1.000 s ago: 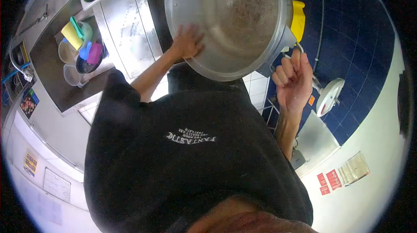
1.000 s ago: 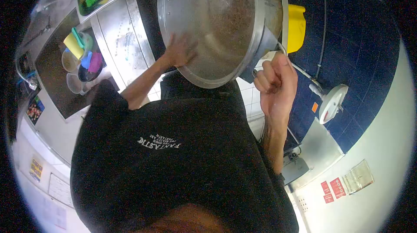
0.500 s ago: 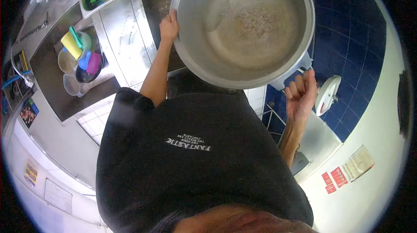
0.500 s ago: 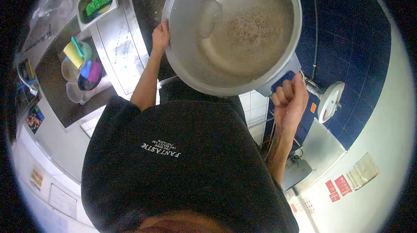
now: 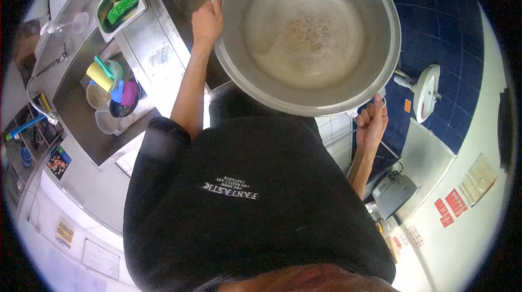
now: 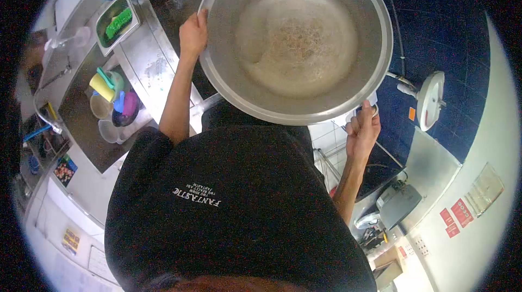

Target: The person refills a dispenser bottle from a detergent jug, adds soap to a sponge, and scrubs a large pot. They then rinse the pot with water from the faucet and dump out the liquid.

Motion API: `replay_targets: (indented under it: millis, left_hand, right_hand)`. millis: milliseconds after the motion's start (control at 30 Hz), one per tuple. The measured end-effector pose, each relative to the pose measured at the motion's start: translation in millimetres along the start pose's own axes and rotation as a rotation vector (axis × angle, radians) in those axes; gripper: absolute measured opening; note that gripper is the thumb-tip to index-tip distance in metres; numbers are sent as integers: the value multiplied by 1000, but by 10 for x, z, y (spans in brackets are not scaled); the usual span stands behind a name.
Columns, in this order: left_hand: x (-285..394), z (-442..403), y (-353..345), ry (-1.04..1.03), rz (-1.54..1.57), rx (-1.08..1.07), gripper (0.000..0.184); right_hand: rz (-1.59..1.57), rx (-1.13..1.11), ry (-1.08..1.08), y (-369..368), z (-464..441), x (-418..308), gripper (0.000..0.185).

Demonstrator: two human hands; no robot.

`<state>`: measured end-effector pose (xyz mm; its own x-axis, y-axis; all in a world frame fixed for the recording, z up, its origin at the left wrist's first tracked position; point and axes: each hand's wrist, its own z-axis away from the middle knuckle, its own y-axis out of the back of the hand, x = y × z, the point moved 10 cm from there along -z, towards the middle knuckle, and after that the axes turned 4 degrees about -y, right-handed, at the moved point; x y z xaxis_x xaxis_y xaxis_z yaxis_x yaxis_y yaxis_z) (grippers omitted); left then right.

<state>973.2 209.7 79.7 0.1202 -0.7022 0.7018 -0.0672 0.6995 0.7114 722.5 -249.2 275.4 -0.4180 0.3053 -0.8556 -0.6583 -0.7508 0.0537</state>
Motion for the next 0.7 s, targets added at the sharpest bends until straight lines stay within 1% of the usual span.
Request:
replay_targets:
  millis: [133, 200, 267, 433, 467, 500, 533, 567, 633, 667, 700]
  left_hand:
    - [306, -39, 75, -27, -44, -49, 58]
    - [461, -102, 55, -126, -72, -52, 59]
    - [621, -116, 51, -153, -97, -71, 60]
    - [856, -156, 65, -196, -186, -108, 60]
    - [850, -156, 70, -198, -199, -115, 60]
    - [855, -159, 53, -203, -209, -129, 59]
    - [889, -148, 43, -218, -218, -142, 59]
    - [939, -123, 66, -243, -218, -126, 59]
    - [996, -44, 97, -269, -225, -119, 59]
    - [1044, -38, 119, -274, -227, -106, 58]
    - [1086, -31, 147, -276, -228, -91, 58]
  right_hand:
    - [-67, 25, -26, 320, 46, 369, 37]
    - [-114, 37, -54, 416, 85, 523, 37]
    - [-163, 52, -83, 518, 94, 666, 37]
    - [-118, 71, -172, 595, 161, 898, 41]
    - [-97, 76, -170, 625, 158, 918, 46]
    - [-83, 67, -177, 673, 162, 947, 34]
    - [-53, 61, -195, 733, 162, 969, 26]
    - [-21, 53, -211, 802, 140, 997, 38]
    - [305, 161, -79, 1044, -18, 916, 85]
    - [413, 151, 20, 1020, -75, 759, 109]
    - [604, 157, 163, 1094, -247, 657, 106]
